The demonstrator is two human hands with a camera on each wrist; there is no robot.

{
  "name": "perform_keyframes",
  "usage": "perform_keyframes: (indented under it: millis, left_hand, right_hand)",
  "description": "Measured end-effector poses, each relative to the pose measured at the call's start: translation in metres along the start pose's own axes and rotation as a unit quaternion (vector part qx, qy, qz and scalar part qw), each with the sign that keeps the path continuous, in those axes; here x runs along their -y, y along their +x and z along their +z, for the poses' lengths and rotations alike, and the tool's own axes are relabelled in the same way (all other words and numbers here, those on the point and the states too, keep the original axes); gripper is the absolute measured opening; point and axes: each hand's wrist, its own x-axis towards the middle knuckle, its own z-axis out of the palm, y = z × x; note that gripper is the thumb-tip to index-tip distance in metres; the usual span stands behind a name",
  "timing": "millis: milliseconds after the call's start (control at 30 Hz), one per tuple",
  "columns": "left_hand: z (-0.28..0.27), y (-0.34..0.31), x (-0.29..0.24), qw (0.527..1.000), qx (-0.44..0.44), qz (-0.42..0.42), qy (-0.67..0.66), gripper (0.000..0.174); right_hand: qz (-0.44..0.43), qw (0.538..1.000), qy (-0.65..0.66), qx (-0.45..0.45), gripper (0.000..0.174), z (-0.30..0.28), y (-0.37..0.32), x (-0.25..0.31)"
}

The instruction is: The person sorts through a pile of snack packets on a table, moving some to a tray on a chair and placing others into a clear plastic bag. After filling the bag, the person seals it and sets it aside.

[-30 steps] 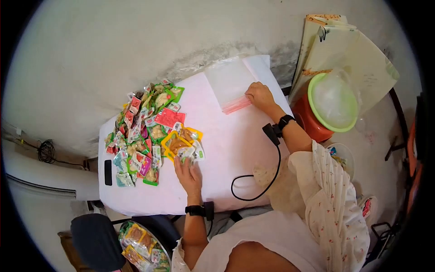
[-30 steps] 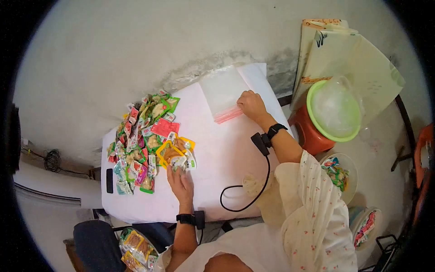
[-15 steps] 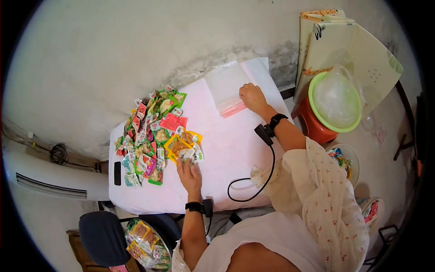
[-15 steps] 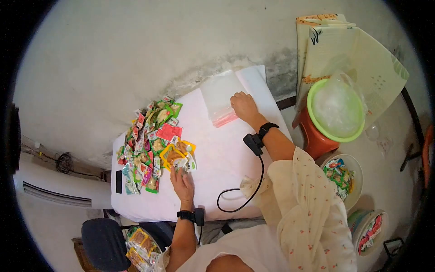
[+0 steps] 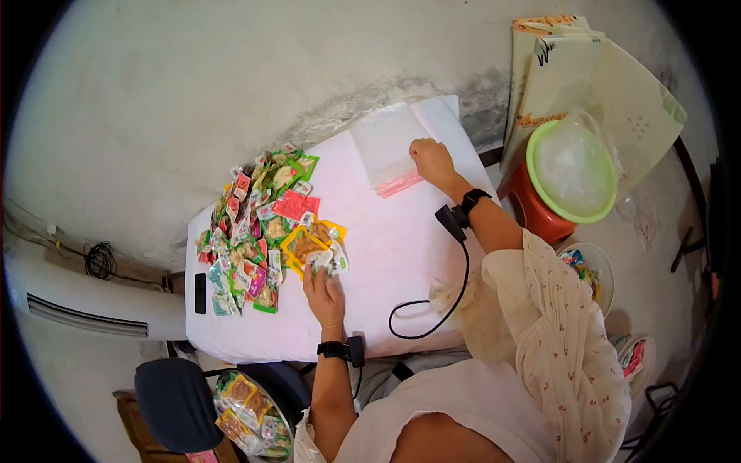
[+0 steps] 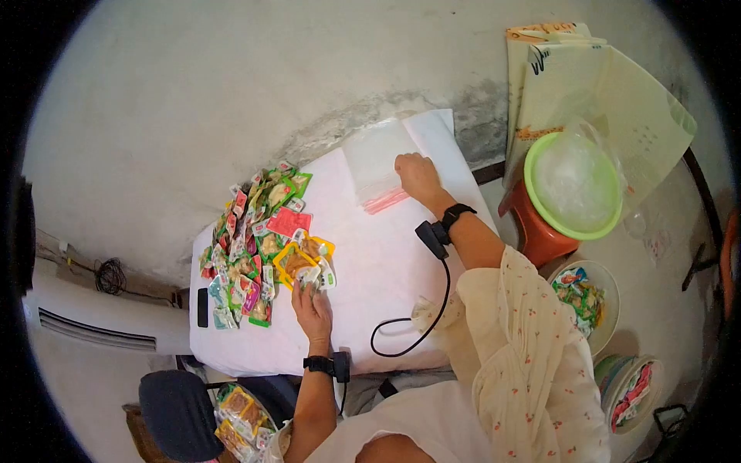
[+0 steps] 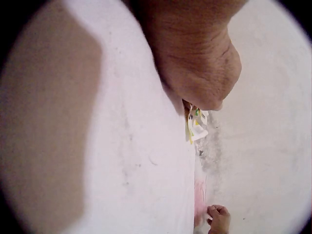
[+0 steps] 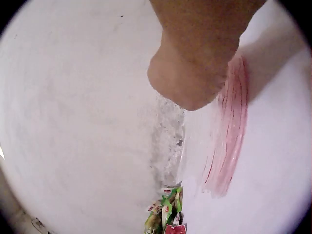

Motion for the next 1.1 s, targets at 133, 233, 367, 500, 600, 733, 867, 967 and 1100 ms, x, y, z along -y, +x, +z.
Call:
perform_keyframes:
  millis: [133,233,367,500,600,733,867,967,1100]
  left_hand:
    - [0.001,0.0,0.001,1.0,-0.003,-0.002,-0.003,0.031]
    - [0.002,0.001,0.003,1.0,-0.014,0.012,0.003,0.032]
    - [-0.004,0.006,-0.012,0.993,-0.06,0.07,0.07,0.036]
    - [0.002,0.026,-0.08,0.986,-0.032,0.01,-0.162,0.055]
    - [-0.001,0.042,-0.15,0.959,-0.019,-0.071,-0.272,0.061]
    - [0.004,0.059,-0.167,0.966,-0.044,-0.058,-0.249,0.066]
    - [-0.008,0.062,-0.144,0.988,-0.02,0.075,-0.134,0.043]
    - [-0.031,0.067,-0.138,0.977,-0.041,0.205,-0.042,0.04]
    - [-0.04,0.06,-0.121,0.969,-0.009,0.245,-0.027,0.041]
  right_hand:
    - [-0.073,0.982,0.09,-0.151,0.005,-0.015,0.005,0.022]
    - [0.012,0.955,0.262,-0.14,0.011,-0.031,-0.007,0.058]
    - [0.213,0.748,0.628,0.005,0.015,-0.052,-0.043,0.093]
    - [0.264,0.681,0.682,0.041,0.014,-0.047,-0.08,0.119]
    - [0.277,0.666,0.691,0.052,0.011,-0.033,-0.109,0.132]
    - [0.266,0.61,0.743,0.062,0.01,-0.022,-0.142,0.144]
    - [0.282,0.655,0.687,0.138,0.013,-0.021,-0.163,0.127]
    - [0.215,0.825,0.455,0.257,0.019,-0.043,-0.16,0.084]
    - [-0.127,0.967,-0.2,0.093,0.017,-0.16,-0.096,0.003]
